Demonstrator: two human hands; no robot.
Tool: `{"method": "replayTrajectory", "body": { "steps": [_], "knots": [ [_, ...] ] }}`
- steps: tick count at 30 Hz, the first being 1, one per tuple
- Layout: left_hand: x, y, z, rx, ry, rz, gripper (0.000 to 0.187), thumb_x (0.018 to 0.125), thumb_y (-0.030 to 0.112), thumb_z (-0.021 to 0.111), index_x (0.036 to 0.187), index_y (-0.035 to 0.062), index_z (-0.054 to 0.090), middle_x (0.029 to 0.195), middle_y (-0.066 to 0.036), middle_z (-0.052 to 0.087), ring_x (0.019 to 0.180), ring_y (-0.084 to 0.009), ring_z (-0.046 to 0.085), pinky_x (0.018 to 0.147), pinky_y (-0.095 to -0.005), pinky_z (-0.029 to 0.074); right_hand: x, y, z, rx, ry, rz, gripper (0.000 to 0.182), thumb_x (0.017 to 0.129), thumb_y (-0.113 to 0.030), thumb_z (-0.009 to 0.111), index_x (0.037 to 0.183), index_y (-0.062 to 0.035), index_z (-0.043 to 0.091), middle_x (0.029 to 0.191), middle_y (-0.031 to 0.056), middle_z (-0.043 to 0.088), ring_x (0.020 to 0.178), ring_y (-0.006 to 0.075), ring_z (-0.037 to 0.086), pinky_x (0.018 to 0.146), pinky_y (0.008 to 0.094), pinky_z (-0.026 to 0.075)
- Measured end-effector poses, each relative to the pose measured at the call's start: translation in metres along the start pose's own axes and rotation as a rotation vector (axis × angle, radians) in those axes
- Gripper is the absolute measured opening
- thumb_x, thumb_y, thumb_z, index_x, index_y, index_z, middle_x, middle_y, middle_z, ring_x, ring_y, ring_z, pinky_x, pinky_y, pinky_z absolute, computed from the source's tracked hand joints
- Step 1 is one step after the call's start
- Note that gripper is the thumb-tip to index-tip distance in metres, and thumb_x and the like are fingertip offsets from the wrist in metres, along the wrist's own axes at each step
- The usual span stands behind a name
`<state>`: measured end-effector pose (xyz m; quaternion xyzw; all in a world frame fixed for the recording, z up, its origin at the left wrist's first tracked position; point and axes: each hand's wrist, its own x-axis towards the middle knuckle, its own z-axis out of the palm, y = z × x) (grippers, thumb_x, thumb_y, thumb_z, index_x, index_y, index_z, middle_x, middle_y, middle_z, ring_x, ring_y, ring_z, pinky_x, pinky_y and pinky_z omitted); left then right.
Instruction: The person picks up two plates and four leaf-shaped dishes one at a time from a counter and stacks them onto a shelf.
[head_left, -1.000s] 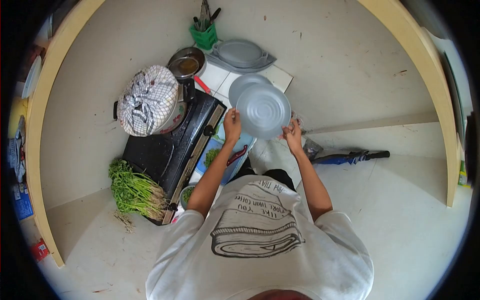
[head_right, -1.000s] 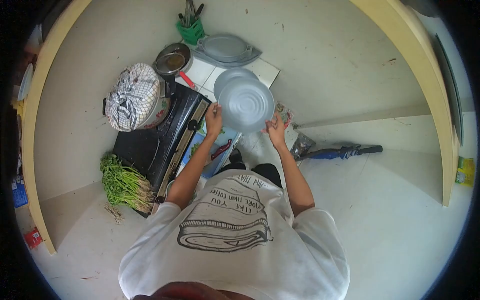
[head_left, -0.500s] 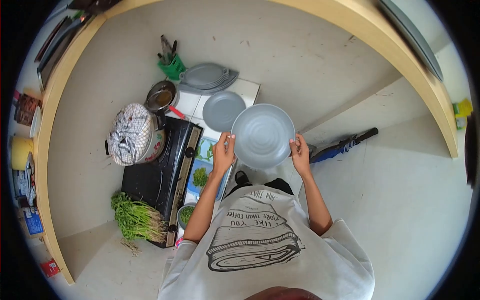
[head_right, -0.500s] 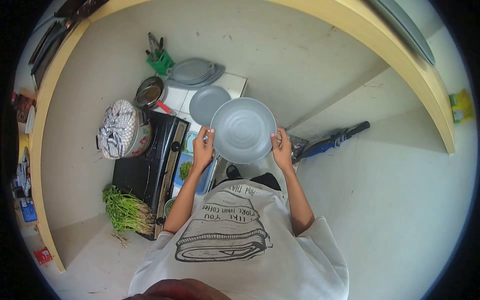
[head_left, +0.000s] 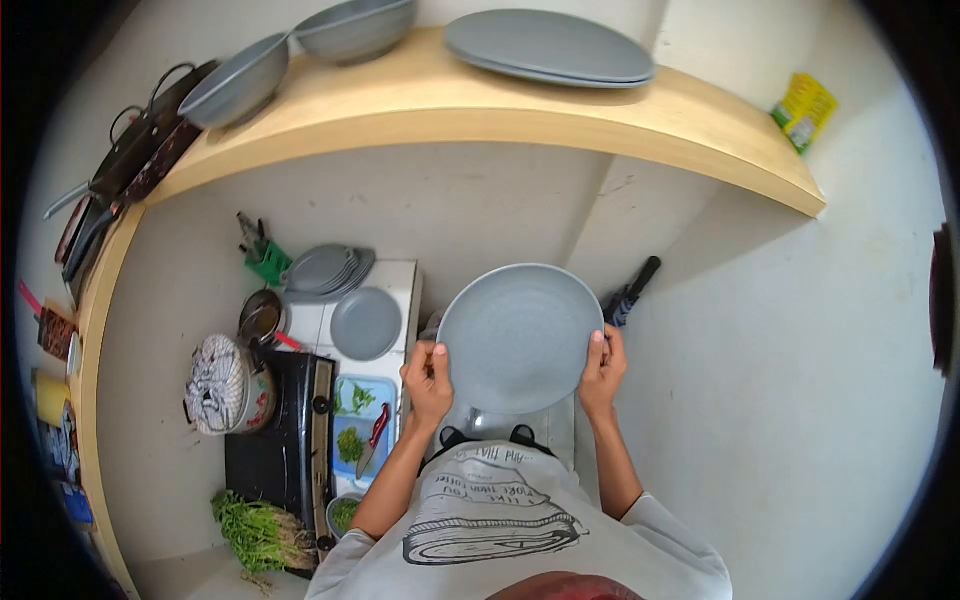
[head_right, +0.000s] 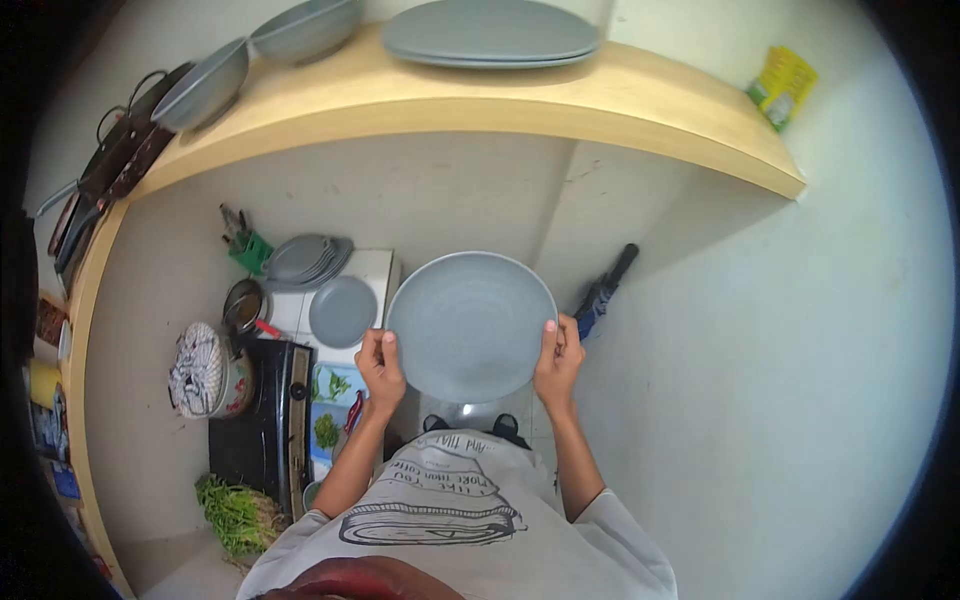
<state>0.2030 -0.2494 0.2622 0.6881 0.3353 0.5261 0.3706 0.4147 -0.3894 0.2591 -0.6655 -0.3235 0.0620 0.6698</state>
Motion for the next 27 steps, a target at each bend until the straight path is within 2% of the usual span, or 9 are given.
{"method": "replayTrajectory", "body": {
  "steps": [4, 7, 12, 17, 19, 21, 22, 24, 27],
  "knots": [
    [0.015, 0.034, 0.026, -0.046, -0.036, 0.155, 0.028, 0.103, 0.017, 0.054, 0.079, 0.0026, 0.049, 0.06, 0.002, 0.039, 0.057, -0.0056, 0.034, 0.05, -0.0276, 0.026, 0.012, -0.012, -0.033, 0.074, 0.166, -0.167, 0.022, 0.107, -0.017, 0.048, 0.109, 0.0034, 0.057, 0.079, -0.0006, 0.058, 0.063, 0.0016, 0.044, 0.055, 0.0202, 0.034],
    [0.043, 0.068, 0.037, -0.07, 0.013, 0.31, 0.03, 0.101, 0.02, 0.058, 0.078, 0.001, 0.054, 0.056, -0.001, 0.044, 0.051, -0.0078, 0.039, 0.047, -0.0284, 0.03, 0.021, -0.054, -0.049, 0.085, 0.257, -0.223, 0.024, 0.107, -0.017, 0.049, 0.11, 0.0052, 0.058, 0.078, -0.0004, 0.058, 0.061, 0.0019, 0.043, 0.054, 0.0203, 0.034],
    [0.113, 0.132, 0.032, -0.109, -0.078, 0.465, 0.033, 0.102, 0.021, 0.058, 0.077, 0.0016, 0.053, 0.055, 0.002, 0.042, 0.052, -0.0042, 0.037, 0.046, -0.0261, 0.027, 0.059, -0.135, -0.067, 0.009, 0.315, -0.346, 0.028, 0.106, -0.016, 0.052, 0.115, 0.0092, 0.06, 0.078, 0.0028, 0.063, 0.062, 0.0029, 0.049, 0.056, 0.0195, 0.038],
    [0.195, 0.212, 0.022, -0.189, -0.244, 0.333, 0.034, 0.103, 0.021, 0.059, 0.075, 0.0032, 0.052, 0.052, 0.003, 0.04, 0.05, -0.0016, 0.034, 0.046, -0.0248, 0.025, 0.135, -0.21, -0.053, 0.147, 0.333, -0.454, 0.033, 0.105, -0.021, 0.057, 0.117, 0.0088, 0.063, 0.083, 0.007, 0.068, 0.067, 0.005, 0.055, 0.058, 0.0211, 0.042],
    [0.231, 0.232, 0.024, -0.189, -0.265, 0.314, 0.034, 0.103, 0.021, 0.06, 0.075, 0.0029, 0.051, 0.05, 0.003, 0.04, 0.05, -0.002, 0.034, 0.047, -0.0248, 0.026, 0.172, -0.24, -0.048, 0.077, 0.326, -0.524, 0.036, 0.103, -0.024, 0.059, 0.116, 0.0088, 0.065, 0.08, 0.007, 0.069, 0.064, 0.0056, 0.055, 0.058, 0.0221, 0.044],
    [0.276, 0.235, 0.024, -0.082, -0.183, 0.564, 0.036, 0.101, 0.022, 0.061, 0.073, 0.0016, 0.051, 0.047, -0.001, 0.043, 0.047, -0.0045, 0.039, 0.046, -0.0285, 0.03, 0.208, -0.263, -0.045, -0.055, 0.303, -0.529, 0.041, 0.101, -0.028, 0.062, 0.118, 0.009, 0.066, 0.075, 0.0079, 0.069, 0.061, 0.0067, 0.056, 0.058, 0.0225, 0.046],
    [0.293, 0.239, 0.022, -0.088, -0.181, 0.571, 0.036, 0.101, 0.022, 0.061, 0.073, 0.0016, 0.051, 0.047, -0.001, 0.043, 0.047, -0.0045, 0.039, 0.046, -0.0285, 0.03, 0.219, -0.28, -0.039, -0.065, 0.272, -0.48, 0.042, 0.1, -0.029, 0.063, 0.118, 0.0088, 0.066, 0.073, 0.0078, 0.068, 0.059, 0.0076, 0.055, 0.057, 0.023, 0.046],
    [0.32, 0.246, 0.017, 0.127, -0.182, 0.582, 0.037, 0.1, 0.024, 0.06, 0.073, -0.0011, 0.055, 0.049, -0.007, 0.051, 0.045, -0.0119, 0.049, 0.049, -0.0329, 0.038, 0.242, -0.3, -0.028, -0.084, 0.248, -0.424, 0.044, 0.098, -0.031, 0.064, 0.118, 0.0086, 0.067, 0.07, 0.0078, 0.068, 0.057, 0.0084, 0.054, 0.056, 0.0236, 0.046],
    [0.354, 0.243, 0.017, 0.254, -0.261, 0.557, 0.04, 0.099, 0.03, 0.058, 0.076, -0.0021, 0.062, 0.053, -0.011, 0.059, 0.048, -0.019, 0.057, 0.054, -0.0361, 0.044, 0.283, -0.301, -0.017, -0.202, 0.148, -0.369, 0.043, 0.095, -0.031, 0.066, 0.115, 0.0068, 0.07, 0.076, 0.0121, 0.072, 0.062, 0.0147, 0.063, 0.062, 0.0287, 0.052]
  ]
}}
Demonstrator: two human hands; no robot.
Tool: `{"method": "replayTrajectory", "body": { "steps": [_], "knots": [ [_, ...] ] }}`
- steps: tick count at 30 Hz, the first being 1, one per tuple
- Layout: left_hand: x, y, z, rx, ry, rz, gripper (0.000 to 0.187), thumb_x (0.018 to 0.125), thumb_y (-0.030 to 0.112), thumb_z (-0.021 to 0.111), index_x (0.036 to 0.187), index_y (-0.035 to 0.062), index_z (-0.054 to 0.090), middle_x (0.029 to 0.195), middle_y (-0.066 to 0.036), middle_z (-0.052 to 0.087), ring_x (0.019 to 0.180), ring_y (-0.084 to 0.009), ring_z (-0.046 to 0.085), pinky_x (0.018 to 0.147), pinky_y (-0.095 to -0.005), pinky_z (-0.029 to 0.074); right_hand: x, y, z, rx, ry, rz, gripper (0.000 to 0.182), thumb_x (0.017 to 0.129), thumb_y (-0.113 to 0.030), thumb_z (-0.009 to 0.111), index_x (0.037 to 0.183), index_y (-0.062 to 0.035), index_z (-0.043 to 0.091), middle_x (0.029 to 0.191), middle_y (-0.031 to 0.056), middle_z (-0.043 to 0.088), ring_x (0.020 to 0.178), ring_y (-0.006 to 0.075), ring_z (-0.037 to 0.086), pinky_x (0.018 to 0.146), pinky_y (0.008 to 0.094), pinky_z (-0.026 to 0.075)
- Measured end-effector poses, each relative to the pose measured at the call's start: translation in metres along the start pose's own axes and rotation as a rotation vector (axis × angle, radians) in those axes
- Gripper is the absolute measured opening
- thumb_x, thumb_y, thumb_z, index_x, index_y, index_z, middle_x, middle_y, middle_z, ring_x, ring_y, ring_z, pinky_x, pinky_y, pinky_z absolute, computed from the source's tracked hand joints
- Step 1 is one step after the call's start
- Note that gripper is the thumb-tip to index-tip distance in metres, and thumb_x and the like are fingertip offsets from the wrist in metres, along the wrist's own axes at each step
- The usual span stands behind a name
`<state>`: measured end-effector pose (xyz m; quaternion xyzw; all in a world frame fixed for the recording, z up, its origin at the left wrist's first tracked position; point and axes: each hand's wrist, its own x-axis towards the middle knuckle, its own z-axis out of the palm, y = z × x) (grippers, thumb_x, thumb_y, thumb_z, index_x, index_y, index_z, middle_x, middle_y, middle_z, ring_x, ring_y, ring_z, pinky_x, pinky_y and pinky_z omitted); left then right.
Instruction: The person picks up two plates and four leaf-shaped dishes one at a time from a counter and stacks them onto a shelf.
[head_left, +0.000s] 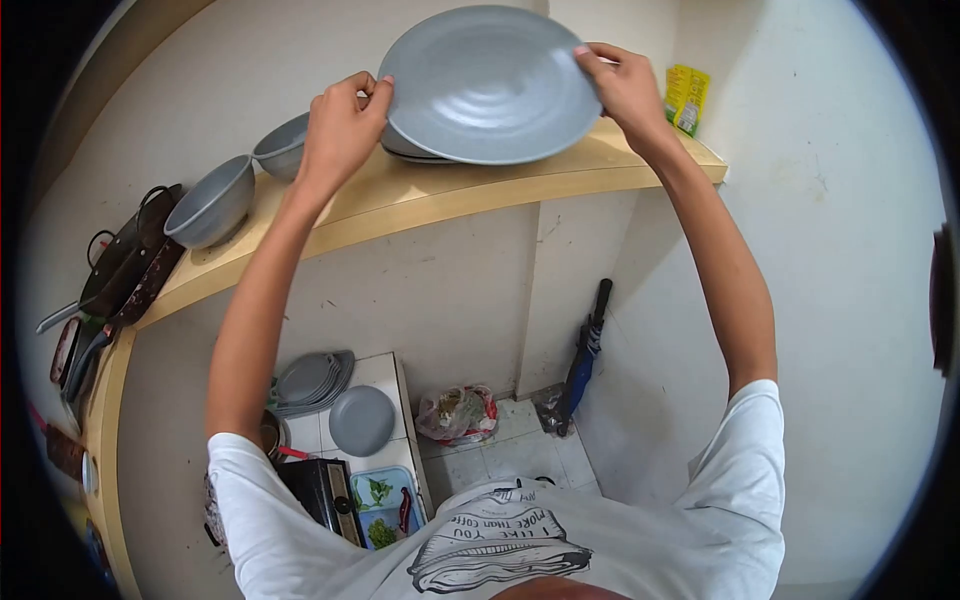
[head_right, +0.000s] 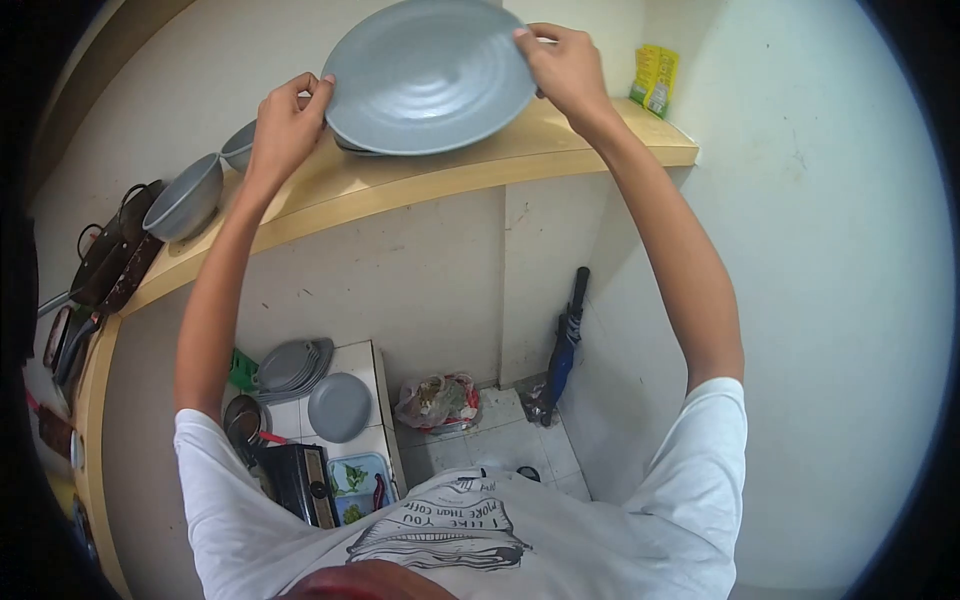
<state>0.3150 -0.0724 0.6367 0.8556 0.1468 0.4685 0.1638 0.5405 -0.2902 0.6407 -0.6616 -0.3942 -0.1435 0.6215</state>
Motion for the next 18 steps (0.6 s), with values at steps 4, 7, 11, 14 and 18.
{"method": "replayTrajectory", "body": {
  "steps": [4, 7, 11, 14, 18],
  "knots": [
    [0.029, -0.033, 0.001, 0.063, -0.142, -0.046, 0.044, 0.099, 0.037, 0.058, 0.077, -0.0004, 0.061, 0.054, -0.005, 0.056, 0.05, -0.0133, 0.052, 0.053, -0.0323, 0.044, 0.031, 0.025, 0.021, -0.261, -0.084, -0.036, 0.041, 0.091, -0.031, 0.068, 0.11, 0.0049, 0.073, 0.09, 0.0205, 0.074, 0.083, 0.0284, 0.072, 0.078, 0.0373, 0.056],
    [0.04, -0.038, -0.001, 0.085, -0.247, -0.09, 0.043, 0.097, 0.035, 0.058, 0.074, -0.001, 0.063, 0.058, -0.01, 0.062, 0.054, -0.0187, 0.06, 0.059, -0.0356, 0.05, 0.039, 0.032, 0.031, -0.362, -0.161, -0.013, 0.041, 0.089, -0.03, 0.069, 0.11, 0.0047, 0.074, 0.097, 0.0236, 0.074, 0.092, 0.0329, 0.073, 0.084, 0.0397, 0.056],
    [0.046, -0.047, 0.011, 0.208, -0.305, -0.063, 0.042, 0.096, 0.029, 0.055, 0.071, -0.0027, 0.065, 0.061, -0.013, 0.066, 0.055, -0.0223, 0.067, 0.063, -0.0381, 0.054, 0.046, 0.04, 0.037, -0.421, -0.227, 0.017, 0.041, 0.088, -0.029, 0.071, 0.113, 0.0036, 0.072, 0.102, 0.0239, 0.073, 0.096, 0.0325, 0.072, 0.086, 0.04, 0.056],
    [0.044, -0.034, 0.006, 0.16, -0.419, -0.139, 0.042, 0.095, 0.026, 0.053, 0.069, -0.0043, 0.064, 0.062, -0.015, 0.066, 0.058, -0.0232, 0.068, 0.065, -0.0394, 0.055, 0.049, 0.047, 0.038, -0.405, -0.262, 0.048, 0.039, 0.087, -0.027, 0.07, 0.114, 0.001, 0.071, 0.102, 0.022, 0.073, 0.094, 0.0304, 0.072, 0.082, 0.0386, 0.056],
    [0.041, -0.037, 0.01, 0.158, -0.453, -0.156, 0.041, 0.094, 0.024, 0.052, 0.067, -0.0052, 0.063, 0.063, -0.016, 0.066, 0.059, -0.0255, 0.067, 0.065, -0.0418, 0.055, 0.046, 0.051, 0.04, -0.406, -0.325, 0.078, 0.035, 0.085, -0.026, 0.07, 0.109, 0.0002, 0.071, 0.097, 0.0199, 0.072, 0.089, 0.0278, 0.07, 0.079, 0.0364, 0.054]
  ]
}}
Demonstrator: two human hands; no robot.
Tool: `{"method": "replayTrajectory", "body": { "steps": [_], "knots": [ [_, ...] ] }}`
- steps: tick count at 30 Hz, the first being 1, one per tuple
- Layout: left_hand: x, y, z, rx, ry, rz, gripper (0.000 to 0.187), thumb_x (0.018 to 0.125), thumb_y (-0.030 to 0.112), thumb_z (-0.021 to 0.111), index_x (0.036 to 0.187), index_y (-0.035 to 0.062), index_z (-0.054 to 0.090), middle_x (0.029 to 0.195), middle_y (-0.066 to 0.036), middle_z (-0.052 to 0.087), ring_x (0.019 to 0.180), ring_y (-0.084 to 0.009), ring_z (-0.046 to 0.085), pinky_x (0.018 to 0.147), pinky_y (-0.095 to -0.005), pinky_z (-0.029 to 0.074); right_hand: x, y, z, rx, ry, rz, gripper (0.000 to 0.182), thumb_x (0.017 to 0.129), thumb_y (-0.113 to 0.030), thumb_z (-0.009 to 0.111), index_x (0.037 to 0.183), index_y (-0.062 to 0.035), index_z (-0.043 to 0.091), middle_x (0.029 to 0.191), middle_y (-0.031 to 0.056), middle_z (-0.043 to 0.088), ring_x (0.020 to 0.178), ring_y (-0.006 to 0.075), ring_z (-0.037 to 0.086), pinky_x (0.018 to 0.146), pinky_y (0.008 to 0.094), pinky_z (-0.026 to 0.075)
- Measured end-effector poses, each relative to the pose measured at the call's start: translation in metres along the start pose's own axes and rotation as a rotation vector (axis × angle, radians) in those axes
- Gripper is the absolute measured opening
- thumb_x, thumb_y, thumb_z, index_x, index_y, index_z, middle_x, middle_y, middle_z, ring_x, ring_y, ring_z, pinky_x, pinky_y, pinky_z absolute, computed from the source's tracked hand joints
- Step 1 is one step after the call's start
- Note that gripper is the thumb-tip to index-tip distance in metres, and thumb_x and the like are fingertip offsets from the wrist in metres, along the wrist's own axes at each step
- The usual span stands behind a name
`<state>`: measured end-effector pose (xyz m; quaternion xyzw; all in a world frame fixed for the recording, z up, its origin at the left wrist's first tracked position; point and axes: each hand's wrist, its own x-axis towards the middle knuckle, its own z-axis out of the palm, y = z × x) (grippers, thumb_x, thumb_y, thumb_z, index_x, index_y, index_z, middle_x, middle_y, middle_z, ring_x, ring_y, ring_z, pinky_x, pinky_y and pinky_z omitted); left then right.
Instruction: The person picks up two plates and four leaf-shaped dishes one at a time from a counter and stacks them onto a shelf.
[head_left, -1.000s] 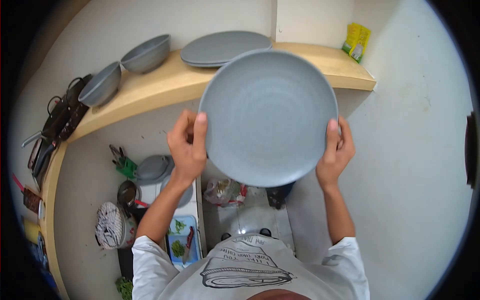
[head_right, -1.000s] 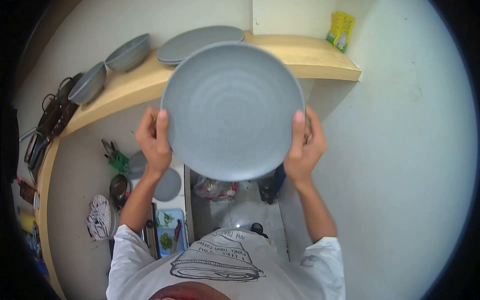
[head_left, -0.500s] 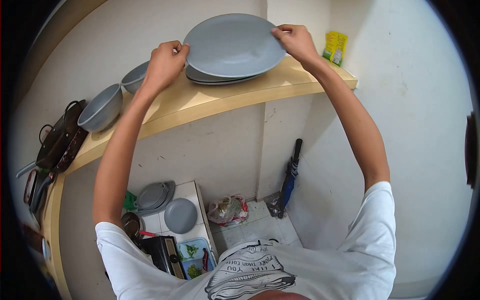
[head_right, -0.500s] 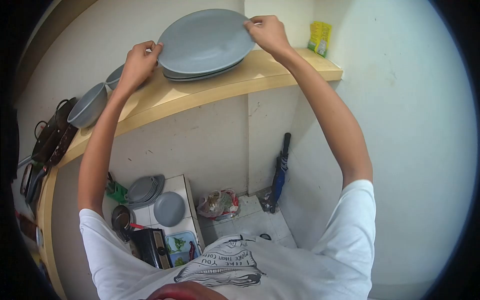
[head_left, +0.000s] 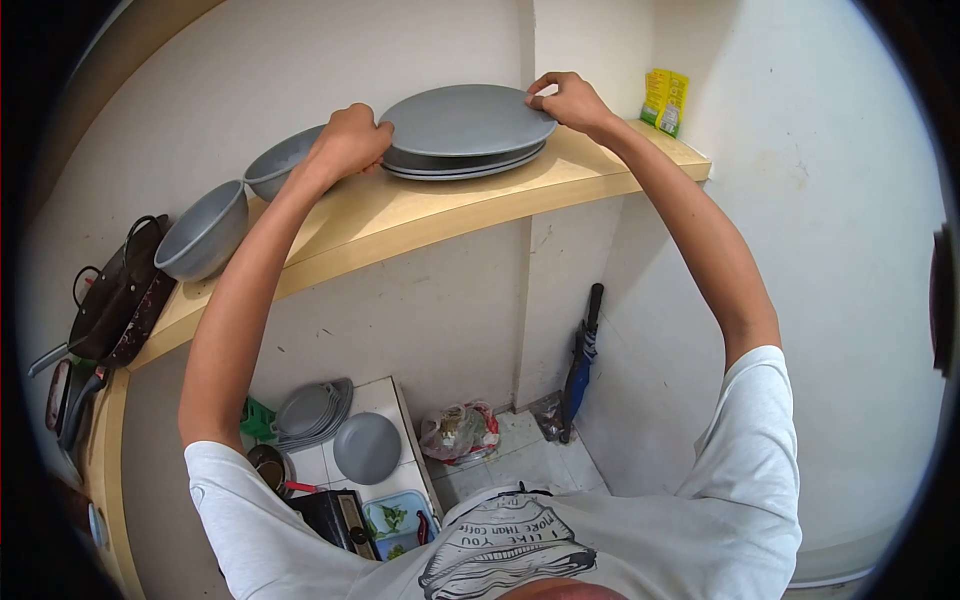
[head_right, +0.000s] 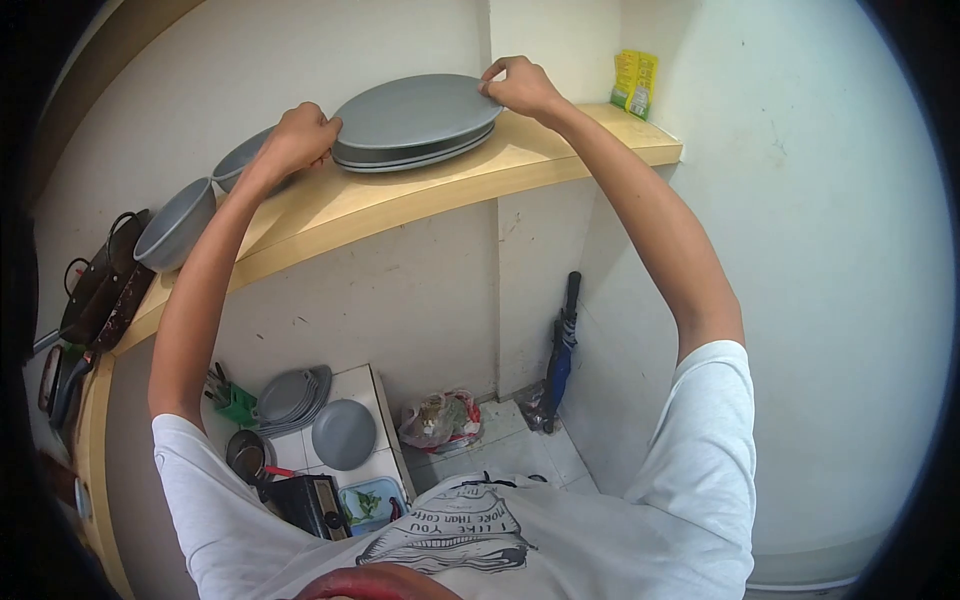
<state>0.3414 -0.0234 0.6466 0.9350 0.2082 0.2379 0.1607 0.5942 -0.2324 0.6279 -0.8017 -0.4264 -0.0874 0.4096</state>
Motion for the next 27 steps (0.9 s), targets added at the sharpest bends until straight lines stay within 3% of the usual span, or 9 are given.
{"method": "replayTrajectory", "body": {
  "steps": [2, 8, 20, 23, 25, 27],
  "knots": [
    [0.004, -0.005, 0.003, 0.151, -0.012, 0.001, 0.042, 0.095, 0.024, 0.053, 0.066, -0.005, 0.06, 0.06, -0.013, 0.064, 0.053, -0.0236, 0.062, 0.06, -0.0406, 0.053, 0.004, 0.006, 0.005, -0.012, -0.022, -0.018, 0.035, 0.084, -0.026, 0.07, 0.107, 0.0001, 0.071, 0.095, 0.0194, 0.072, 0.088, 0.0273, 0.07, 0.078, 0.036, 0.053],
    [0.003, -0.006, 0.003, 0.214, -0.138, -0.05, 0.04, 0.093, 0.022, 0.051, 0.067, -0.0072, 0.061, 0.061, -0.016, 0.063, 0.055, -0.0255, 0.063, 0.062, -0.042, 0.052, 0.013, 0.012, 0.015, -0.039, -0.088, -0.068, 0.036, 0.08, -0.025, 0.069, 0.106, -0.0006, 0.071, 0.095, 0.0197, 0.073, 0.091, 0.0284, 0.07, 0.083, 0.0372, 0.053],
    [0.001, -0.005, 0.01, 0.384, -0.069, -0.043, 0.041, 0.096, 0.024, 0.05, 0.082, -0.0108, 0.066, 0.069, -0.026, 0.066, 0.062, -0.0342, 0.068, 0.067, -0.0454, 0.054, 0.025, 0.019, 0.017, -0.081, -0.172, -0.15, 0.038, 0.077, -0.023, 0.064, 0.107, -0.0001, 0.071, 0.091, 0.0197, 0.073, 0.087, 0.0284, 0.071, 0.085, 0.0366, 0.053],
    [-0.007, -0.007, 0.014, 0.351, -0.016, -0.007, 0.05, 0.101, 0.034, 0.051, 0.088, -0.0118, 0.066, 0.07, -0.026, 0.066, 0.064, -0.0348, 0.069, 0.067, -0.0462, 0.054, 0.019, 0.017, 0.016, -0.103, -0.16, -0.185, 0.038, 0.082, -0.028, 0.066, 0.108, 0.0003, 0.07, 0.09, 0.0195, 0.073, 0.087, 0.028, 0.07, 0.085, 0.037, 0.053],
    [-0.017, 0.0, 0.013, 0.358, 0.013, -0.032, 0.055, 0.102, 0.04, 0.051, 0.094, -0.0121, 0.066, 0.073, -0.027, 0.067, 0.068, -0.0352, 0.07, 0.07, -0.0467, 0.054, 0.009, 0.007, 0.01, -0.086, -0.195, -0.065, 0.048, 0.089, -0.042, 0.066, 0.11, 0.001, 0.07, 0.092, 0.0197, 0.073, 0.088, 0.0283, 0.07, 0.083, 0.0385, 0.054],
    [-0.026, 0.001, 0.014, 0.366, 0.047, -0.057, 0.06, 0.103, 0.045, 0.051, 0.099, -0.0125, 0.066, 0.077, -0.028, 0.068, 0.073, -0.0357, 0.071, 0.073, -0.0473, 0.054, -0.005, 0.006, 0.005, -0.135, -0.159, -0.148, 0.054, 0.092, -0.048, 0.063, 0.116, -0.0001, 0.068, 0.099, 0.0189, 0.073, 0.091, 0.0268, 0.07, 0.086, 0.0379, 0.053]
  ]
}}
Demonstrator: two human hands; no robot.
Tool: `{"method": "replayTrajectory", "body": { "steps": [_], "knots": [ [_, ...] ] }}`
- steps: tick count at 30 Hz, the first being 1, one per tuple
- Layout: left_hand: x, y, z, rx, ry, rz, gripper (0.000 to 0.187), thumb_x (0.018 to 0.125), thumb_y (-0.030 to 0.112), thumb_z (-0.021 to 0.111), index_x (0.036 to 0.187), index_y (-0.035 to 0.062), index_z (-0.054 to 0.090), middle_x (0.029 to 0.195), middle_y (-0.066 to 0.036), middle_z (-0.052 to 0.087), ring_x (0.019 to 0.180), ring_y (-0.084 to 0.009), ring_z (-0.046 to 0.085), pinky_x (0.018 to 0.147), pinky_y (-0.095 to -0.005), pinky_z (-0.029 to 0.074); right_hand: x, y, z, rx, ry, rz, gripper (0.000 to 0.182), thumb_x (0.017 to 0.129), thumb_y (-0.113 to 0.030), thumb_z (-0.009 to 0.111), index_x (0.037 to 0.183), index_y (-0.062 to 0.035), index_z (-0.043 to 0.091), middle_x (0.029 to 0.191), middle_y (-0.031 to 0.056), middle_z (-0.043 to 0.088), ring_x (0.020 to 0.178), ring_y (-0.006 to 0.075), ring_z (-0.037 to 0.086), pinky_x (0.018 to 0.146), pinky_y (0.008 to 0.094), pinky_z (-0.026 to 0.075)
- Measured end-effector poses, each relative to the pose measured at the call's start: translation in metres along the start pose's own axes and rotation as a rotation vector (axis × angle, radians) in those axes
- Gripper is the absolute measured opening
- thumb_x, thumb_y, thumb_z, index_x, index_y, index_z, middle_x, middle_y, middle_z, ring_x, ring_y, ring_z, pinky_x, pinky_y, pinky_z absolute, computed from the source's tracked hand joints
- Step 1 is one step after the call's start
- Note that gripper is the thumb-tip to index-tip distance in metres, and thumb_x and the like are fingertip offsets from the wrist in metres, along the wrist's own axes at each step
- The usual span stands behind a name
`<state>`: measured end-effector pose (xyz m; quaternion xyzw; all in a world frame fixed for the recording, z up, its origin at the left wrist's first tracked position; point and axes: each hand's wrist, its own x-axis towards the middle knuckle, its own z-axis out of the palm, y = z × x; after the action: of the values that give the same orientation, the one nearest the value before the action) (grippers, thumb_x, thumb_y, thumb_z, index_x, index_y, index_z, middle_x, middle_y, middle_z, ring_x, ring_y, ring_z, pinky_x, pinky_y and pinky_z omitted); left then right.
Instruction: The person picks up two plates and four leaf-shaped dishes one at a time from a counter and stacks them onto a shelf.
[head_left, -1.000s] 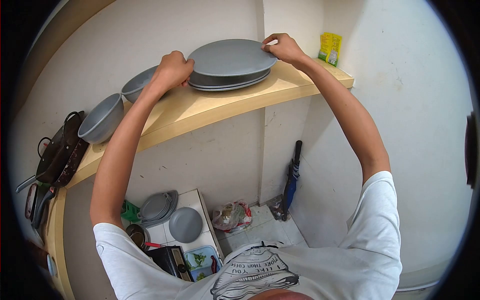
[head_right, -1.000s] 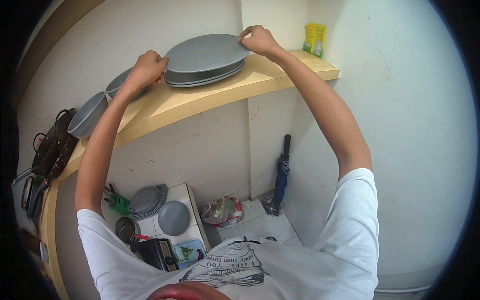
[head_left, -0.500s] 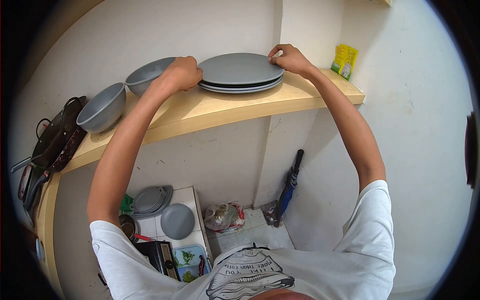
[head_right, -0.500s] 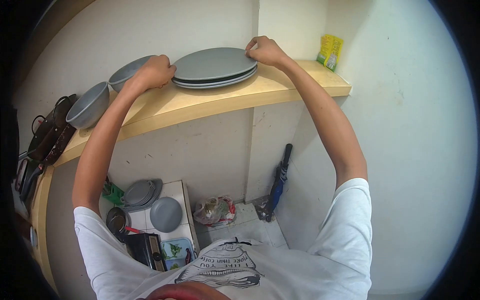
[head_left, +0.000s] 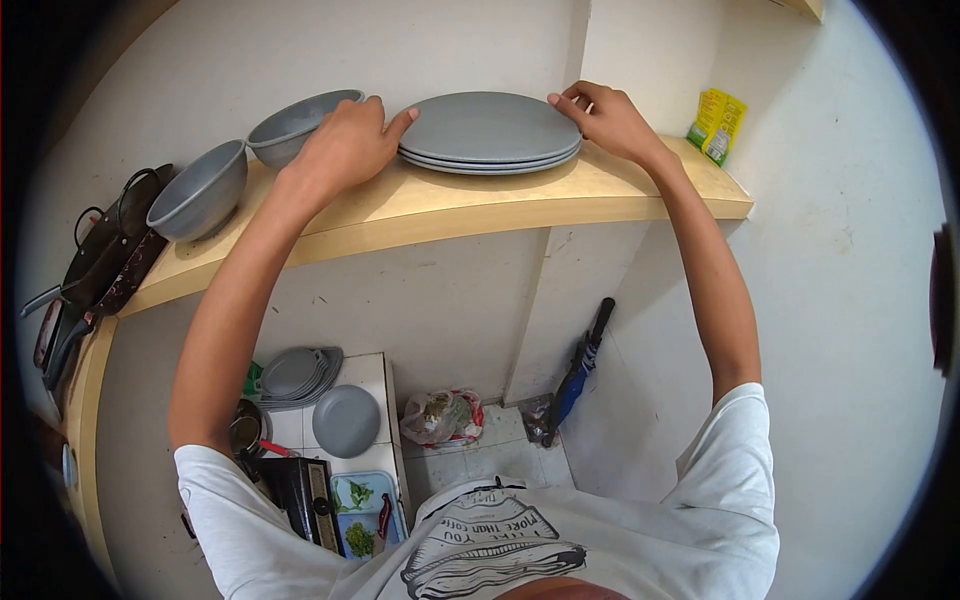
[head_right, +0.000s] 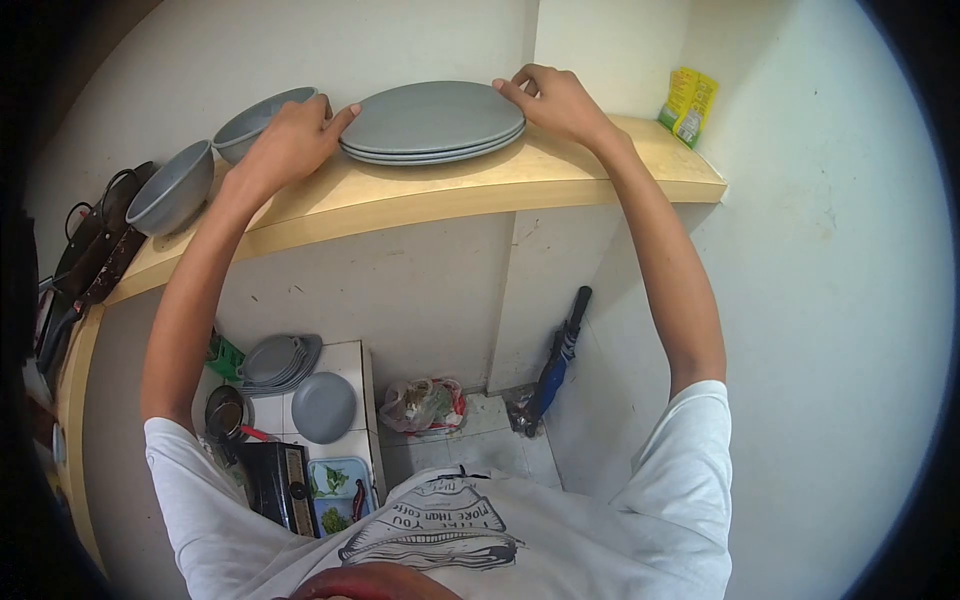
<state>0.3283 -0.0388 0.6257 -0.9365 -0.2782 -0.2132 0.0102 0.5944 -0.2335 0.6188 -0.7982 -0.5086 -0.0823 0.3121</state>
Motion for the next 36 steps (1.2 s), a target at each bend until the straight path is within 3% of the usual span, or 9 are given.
{"method": "replayTrajectory", "body": {
  "steps": [3, 5, 15, 18, 20, 24, 26, 29, 36],
  "knots": [
    [-0.012, -0.005, 0.012, -0.114, 0.096, 0.022, 0.067, 0.102, 0.052, 0.05, 0.11, -0.0133, 0.066, 0.089, -0.03, 0.069, 0.089, -0.0377, 0.071, 0.082, -0.047, 0.053, -0.022, 0.007, 0.004, -0.008, 0.041, -0.137, 0.071, 0.091, -0.062, 0.061, 0.128, -0.0009, 0.063, 0.115, 0.0228, 0.069, 0.097, 0.0285, 0.069, 0.088, 0.0403, 0.053],
    [-0.018, -0.007, 0.022, -0.301, 0.257, 0.117, 0.067, 0.102, 0.054, 0.05, 0.082, -0.0082, 0.064, 0.068, -0.025, 0.064, 0.07, -0.0374, 0.066, 0.077, -0.0481, 0.053, -0.032, 0.011, 0.005, 0.048, 0.045, -0.2, 0.084, 0.086, -0.07, 0.062, 0.134, -0.0005, 0.06, 0.123, 0.0275, 0.066, 0.1, 0.0318, 0.07, 0.089, 0.0433, 0.055],
    [-0.028, 0.008, 0.012, -0.303, 0.02, -0.036, 0.066, 0.103, 0.054, 0.047, 0.093, -0.0083, 0.066, 0.07, -0.024, 0.064, 0.069, -0.0327, 0.063, 0.078, -0.0461, 0.052, -0.037, 0.019, 0.006, 0.106, -0.039, -0.191, 0.099, 0.076, -0.077, 0.067, 0.142, -0.0038, 0.054, 0.13, 0.0265, 0.063, 0.1, 0.036, 0.07, 0.089, 0.0474, 0.055],
    [-0.041, 0.014, 0.011, -0.28, 0.072, -0.037, 0.066, 0.104, 0.054, 0.044, 0.101, -0.0083, 0.066, 0.075, -0.026, 0.066, 0.079, -0.0347, 0.068, 0.082, -0.0444, 0.053, -0.044, 0.022, 0.005, 0.091, -0.01, -0.2, 0.094, 0.079, -0.072, 0.069, 0.141, -0.0036, 0.055, 0.132, 0.0253, 0.063, 0.1, 0.0354, 0.069, 0.091, 0.0474, 0.054],
    [-0.067, 0.03, 0.004, -0.311, 0.251, -0.039, 0.061, 0.104, 0.047, 0.049, 0.13, -0.0076, 0.06, 0.109, -0.024, 0.071, 0.098, -0.0315, 0.069, 0.094, -0.0354, 0.05, -0.067, 0.014, -0.002, -0.119, 0.413, -0.534, 0.078, 0.087, -0.061, 0.069, 0.139, -0.0035, 0.057, 0.131, 0.0234, 0.064, 0.101, 0.0354, 0.068, 0.089, 0.0454, 0.054],
    [-0.142, 0.041, 0.049, -0.566, 0.856, 0.185, 0.027, 0.101, 0.018, 0.057, 0.109, -0.006, 0.066, 0.097, -0.022, 0.071, 0.09, -0.0284, 0.071, 0.083, -0.0362, 0.054, -0.16, 0.012, 0.079, 0.775, 0.768, -0.579, 0.033, 0.099, -0.027, 0.059, 0.113, 0.0033, 0.063, 0.101, 0.0207, 0.069, 0.084, 0.0265, 0.067, 0.07, 0.0326, 0.053],
    [-0.196, 0.035, 0.096, -0.613, 0.865, 0.097, 0.017, 0.1, 0.008, 0.055, 0.105, -0.0046, 0.066, 0.095, -0.017, 0.071, 0.085, -0.0234, 0.07, 0.079, -0.033, 0.053, -0.204, 0.018, 0.142, 0.682, 0.603, -0.655, 0.02, 0.096, -0.016, 0.06, 0.101, 0.0029, 0.064, 0.076, 0.0124, 0.066, 0.064, 0.0209, 0.063, 0.058, 0.0313, 0.05],
    [-0.251, 0.03, 0.188, -0.818, 0.733, -0.202, 0.016, 0.101, 0.007, 0.054, 0.101, -0.0024, 0.067, 0.087, -0.01, 0.069, 0.076, -0.0161, 0.066, 0.072, -0.0291, 0.052, -0.247, 0.014, 0.23, 0.759, -0.009, -0.275, 0.015, 0.095, -0.01, 0.065, 0.106, 0.0005, 0.065, 0.083, 0.0113, 0.07, 0.07, 0.0168, 0.065, 0.061, 0.0283, 0.051],
    [-0.393, 0.006, 0.311, -0.85, 0.338, -0.829, 0.02, 0.103, 0.015, 0.056, 0.106, -0.0014, 0.068, 0.086, -0.009, 0.072, 0.071, -0.013, 0.065, 0.065, -0.0275, 0.052, -0.369, 0.042, 0.378, 0.895, -0.629, 0.076, 0.021, 0.099, -0.017, 0.064, 0.114, -0.0024, 0.063, 0.088, 0.0078, 0.073, 0.079, 0.0153, 0.07, 0.061, 0.0282, 0.051]
  ]
}}
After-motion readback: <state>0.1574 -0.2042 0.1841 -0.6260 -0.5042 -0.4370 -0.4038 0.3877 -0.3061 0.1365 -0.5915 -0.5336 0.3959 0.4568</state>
